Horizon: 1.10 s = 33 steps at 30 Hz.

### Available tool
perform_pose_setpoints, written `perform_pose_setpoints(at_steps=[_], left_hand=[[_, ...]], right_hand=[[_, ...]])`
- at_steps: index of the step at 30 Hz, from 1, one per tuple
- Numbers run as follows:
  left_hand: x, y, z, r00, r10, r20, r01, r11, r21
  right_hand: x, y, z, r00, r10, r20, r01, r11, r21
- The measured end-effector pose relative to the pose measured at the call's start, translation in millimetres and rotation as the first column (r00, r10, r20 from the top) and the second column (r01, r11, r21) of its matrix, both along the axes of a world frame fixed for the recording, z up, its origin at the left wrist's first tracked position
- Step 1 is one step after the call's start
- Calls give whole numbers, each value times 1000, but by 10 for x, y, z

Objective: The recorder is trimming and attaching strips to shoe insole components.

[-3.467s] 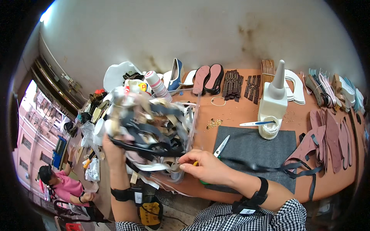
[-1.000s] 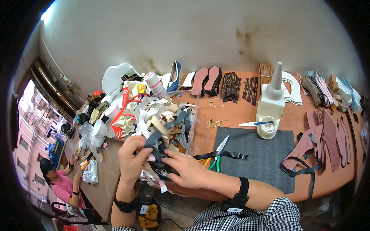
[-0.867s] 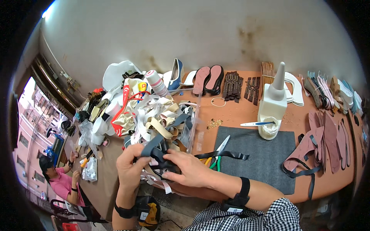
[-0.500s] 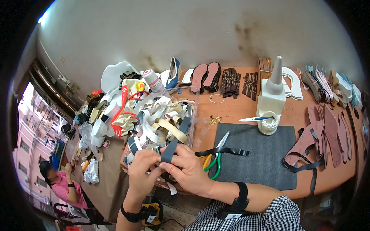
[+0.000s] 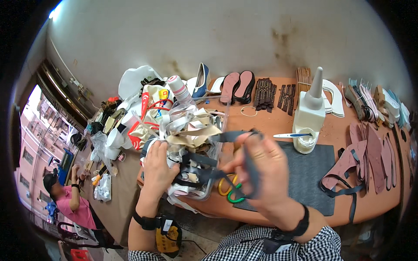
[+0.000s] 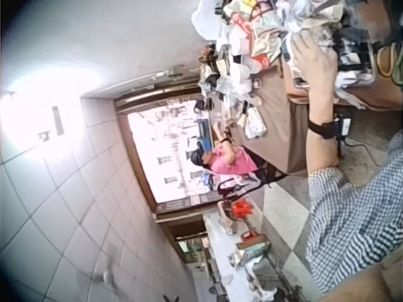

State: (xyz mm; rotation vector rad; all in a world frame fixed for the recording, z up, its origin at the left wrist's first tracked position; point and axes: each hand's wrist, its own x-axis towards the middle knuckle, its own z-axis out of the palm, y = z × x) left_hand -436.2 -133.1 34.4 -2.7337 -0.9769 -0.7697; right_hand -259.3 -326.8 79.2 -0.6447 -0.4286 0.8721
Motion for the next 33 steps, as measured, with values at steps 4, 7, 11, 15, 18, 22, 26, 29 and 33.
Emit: perform_pose_setpoints(at_steps=[4,7,11,15,18,22,26,29,33], left_hand=[[-145,80,27,998,59,7,-59,996,68],[-171,183,22,994,84,77,-90,992,86],[-155,436,-5,985,153,84,-165,972,166],[-215,487,-86,977,211,35,-213,972,98],[-186,240,177,970,227,-89,-232,971,-49],[-105,-190,686,955,255,-150,-272,957,-106],[248,-569,667,955,-239,174,225,970,92],[641,-638,364,900,-434,41,433,901,30],[795,-357,95,868,-495,39,496,863,-99]], right_hand=[[315,-171,80,991,77,-105,-71,996,60],[399,-266,-3,983,182,-9,-182,982,-51],[586,-522,-65,941,334,-49,-319,928,191],[747,-709,-60,909,408,78,-405,830,384],[802,-819,-112,899,391,199,-420,898,132],[814,-852,-265,853,408,324,-368,912,-179],[811,-811,-432,851,461,251,-414,884,-219],[829,-841,-445,860,461,217,-408,878,-249],[900,-1020,-352,888,428,167,-392,896,-209]])
